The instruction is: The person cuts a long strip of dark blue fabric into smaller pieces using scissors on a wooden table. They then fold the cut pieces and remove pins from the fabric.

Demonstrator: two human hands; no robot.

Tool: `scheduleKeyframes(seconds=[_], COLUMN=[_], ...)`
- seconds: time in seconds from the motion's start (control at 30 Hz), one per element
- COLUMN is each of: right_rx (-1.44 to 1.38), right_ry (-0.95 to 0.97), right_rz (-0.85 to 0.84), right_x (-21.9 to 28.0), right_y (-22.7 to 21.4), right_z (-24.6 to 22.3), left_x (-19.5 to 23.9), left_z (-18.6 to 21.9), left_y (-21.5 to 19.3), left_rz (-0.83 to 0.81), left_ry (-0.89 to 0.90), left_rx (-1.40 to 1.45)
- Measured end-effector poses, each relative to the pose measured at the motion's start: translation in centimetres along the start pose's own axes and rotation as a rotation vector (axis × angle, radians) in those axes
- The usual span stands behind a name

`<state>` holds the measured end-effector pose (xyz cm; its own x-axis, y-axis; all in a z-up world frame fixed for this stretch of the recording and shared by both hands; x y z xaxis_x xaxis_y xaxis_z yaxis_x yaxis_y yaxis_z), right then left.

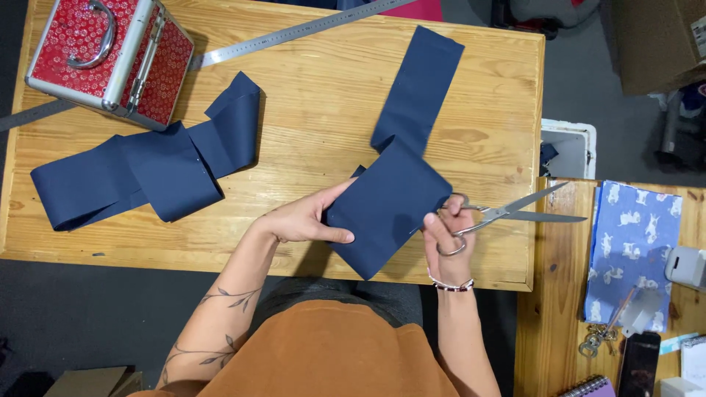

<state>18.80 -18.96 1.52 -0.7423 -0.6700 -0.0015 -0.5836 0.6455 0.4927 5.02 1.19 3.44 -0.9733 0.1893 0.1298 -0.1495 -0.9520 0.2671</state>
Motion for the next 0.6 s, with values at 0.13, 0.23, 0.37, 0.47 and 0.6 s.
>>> scheduleKeyframes(seconds=[0.13,0.23,0.37,0.47,0.6], right_rx=[-0.025,0.045,-0.056,-0.122,-0.127], right_ry=[0.021,-0.071,-0.115,-0.157,-0.207], right_rz=[0.127,0.272,0.574,0.722,0.786], right_x=[-0.4,-1.2,-1.7,-1.2,0.1], right_y=[-3.2,-7.1,-6.2,-11.9,-23.2], right_z=[1.2,2.2,-1.1,-0.6,2.7], left_x=[0.2,-0.1,0.6,1.1,2.1], left_z=[1.1,0.1,-1.2,-0.7,1.3], left_y=[-0.2,-0.4,-2.3,-3.6,-4.2], left_rz=[-0.009,-0.164,-0.276,-0.261,-0.211], left_ry=[-0.082,-0.291,-0.451,-0.439,-0.414], left_rx=[-0.001,0.033,0.031,0.044,0.083])
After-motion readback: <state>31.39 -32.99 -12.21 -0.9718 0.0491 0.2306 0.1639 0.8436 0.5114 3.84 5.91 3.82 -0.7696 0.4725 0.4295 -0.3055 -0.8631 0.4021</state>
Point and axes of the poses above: each hand's wrist, its own x-axis away from the middle knuckle, its own y-axis out of the palm, z = x × y, the point moved 4 cm from there along -x, towards the middle knuckle, and after that the axes turned 12 degrees about -z, right-handed, at the moved point
